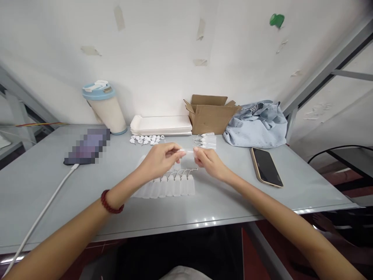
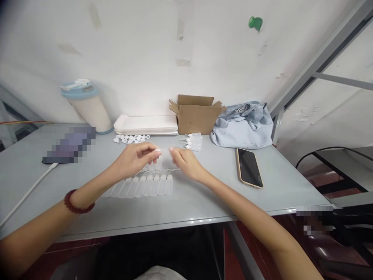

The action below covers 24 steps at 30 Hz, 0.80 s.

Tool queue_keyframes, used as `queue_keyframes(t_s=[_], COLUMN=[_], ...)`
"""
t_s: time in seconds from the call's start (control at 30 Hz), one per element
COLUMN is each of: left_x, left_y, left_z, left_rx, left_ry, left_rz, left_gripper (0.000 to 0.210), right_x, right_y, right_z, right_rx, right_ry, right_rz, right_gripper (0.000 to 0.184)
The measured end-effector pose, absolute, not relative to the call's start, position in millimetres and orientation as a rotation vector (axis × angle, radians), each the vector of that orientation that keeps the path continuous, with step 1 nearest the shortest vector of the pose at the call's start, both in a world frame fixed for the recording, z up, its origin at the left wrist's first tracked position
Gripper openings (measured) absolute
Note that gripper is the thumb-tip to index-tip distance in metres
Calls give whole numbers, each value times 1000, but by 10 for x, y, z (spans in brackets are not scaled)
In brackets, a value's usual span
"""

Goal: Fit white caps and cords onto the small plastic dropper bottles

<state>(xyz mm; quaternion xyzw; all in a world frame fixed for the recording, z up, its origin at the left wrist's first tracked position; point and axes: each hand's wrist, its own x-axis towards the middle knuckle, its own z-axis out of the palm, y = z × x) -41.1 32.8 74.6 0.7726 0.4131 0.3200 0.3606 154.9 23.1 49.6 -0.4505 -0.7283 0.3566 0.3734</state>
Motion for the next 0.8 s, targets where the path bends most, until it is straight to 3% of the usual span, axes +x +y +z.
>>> queue_keyframes(t_s=[0.13, 0.43, 0.8], left_x=[-321, -222, -245], left_y=[596, 907, 599], left_z=[835, 676, 583], left_rx=[1989, 1946, 2042], left_ry=[1024, 1055, 1135], left_rz=[972, 866, 921], left_gripper=[27, 41, 39], right_x=[1521, 1539, 1622], right_y=[506, 759, 521], right_z=[601, 390, 418], right_rx=[-1068, -1100, -1102], right_ry=[-1625, -1614, -1813], right_rz=[1151, 904, 718], right_gripper=[54, 56, 33])
